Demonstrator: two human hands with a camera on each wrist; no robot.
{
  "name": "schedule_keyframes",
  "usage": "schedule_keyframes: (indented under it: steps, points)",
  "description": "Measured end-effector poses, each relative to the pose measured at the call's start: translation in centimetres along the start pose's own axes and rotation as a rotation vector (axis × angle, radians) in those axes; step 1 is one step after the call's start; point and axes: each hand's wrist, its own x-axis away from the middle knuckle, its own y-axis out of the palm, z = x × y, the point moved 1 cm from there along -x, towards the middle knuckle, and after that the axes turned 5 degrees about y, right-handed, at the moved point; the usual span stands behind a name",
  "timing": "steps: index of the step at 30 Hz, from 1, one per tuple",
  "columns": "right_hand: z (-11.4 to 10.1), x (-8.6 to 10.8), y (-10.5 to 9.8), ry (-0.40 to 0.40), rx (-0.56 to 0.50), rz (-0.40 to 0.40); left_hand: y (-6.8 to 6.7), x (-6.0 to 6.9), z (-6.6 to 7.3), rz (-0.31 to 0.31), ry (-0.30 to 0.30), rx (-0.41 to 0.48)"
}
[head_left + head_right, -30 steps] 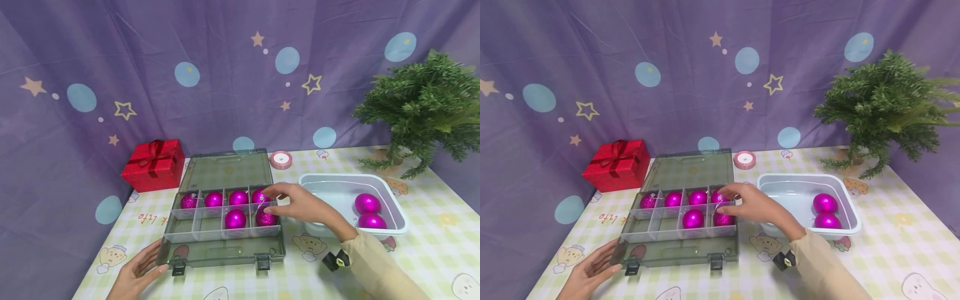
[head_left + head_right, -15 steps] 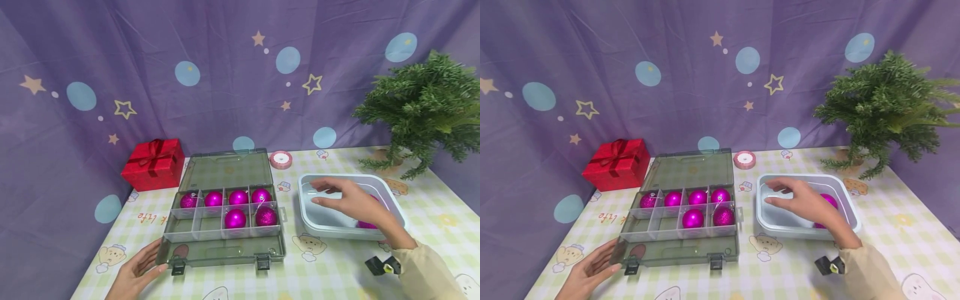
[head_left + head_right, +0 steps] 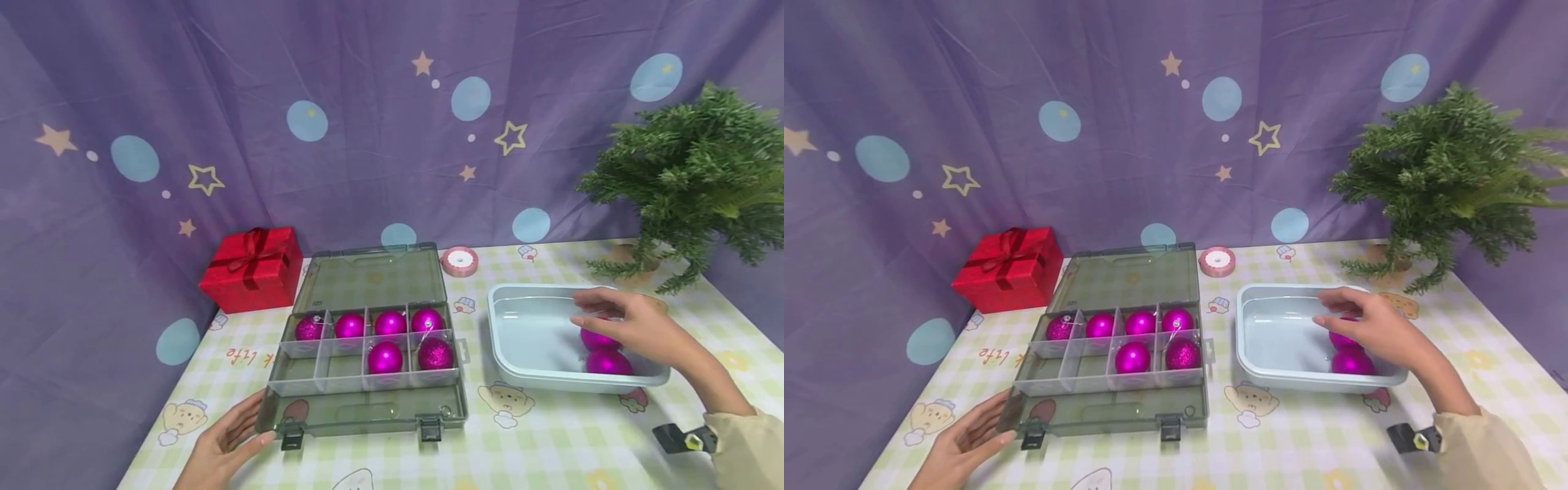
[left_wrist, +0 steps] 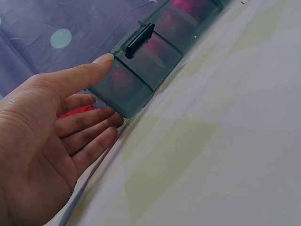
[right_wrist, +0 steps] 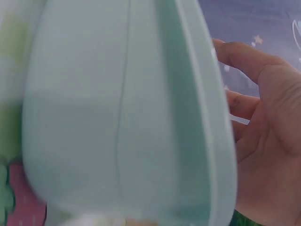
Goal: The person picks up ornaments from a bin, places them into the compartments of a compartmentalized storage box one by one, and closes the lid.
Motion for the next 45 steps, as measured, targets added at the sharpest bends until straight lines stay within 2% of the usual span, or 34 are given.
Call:
schedule_keyframes:
  steps: [4, 10, 17, 22, 30, 34, 39, 45]
  points:
    - [1.1, 0.2, -0.4, 0.012, 0.008, 0.011, 0.1, 0.0, 0.0, -0.01, -0.035, 0.003]
    - [1.5, 0.4, -0.7, 0.032, 0.052, 0.014, 0.1, 0.1, 0.1, -0.009, -0.03, 0.006]
    - [1.4, 0.5, -0.2, -0.057, 0.272, 0.071, 0.0, 0.0, 0.1, -0.003, 0.014, 0.008]
    - [0.9, 0.4, 0.2, -0.036, 0.35, 0.035, 0.0, 0.1, -0.1, -0.002, 0.013, 0.004]
    - [0.5, -0.1, 0.3, 0.014, 0.465, -0.014, 0.0, 0.0, -0.2, 0.006, 0.076, 0.016]
    - [0.7, -0.5, 0.3, 0.043, 0.471, -0.048, 0.1, 0.0, -0.1, 0.005, 0.08, 0.015]
    - [0.8, -0.8, 0.3, 0.081, 0.455, -0.093, 0.1, 0.0, 0.0, 0.001, 0.058, 0.016]
    - [0.7, -1.2, 0.3, 0.064, 0.449, -0.125, 0.0, 0.1, 0.0, 0.002, 0.053, 0.023]
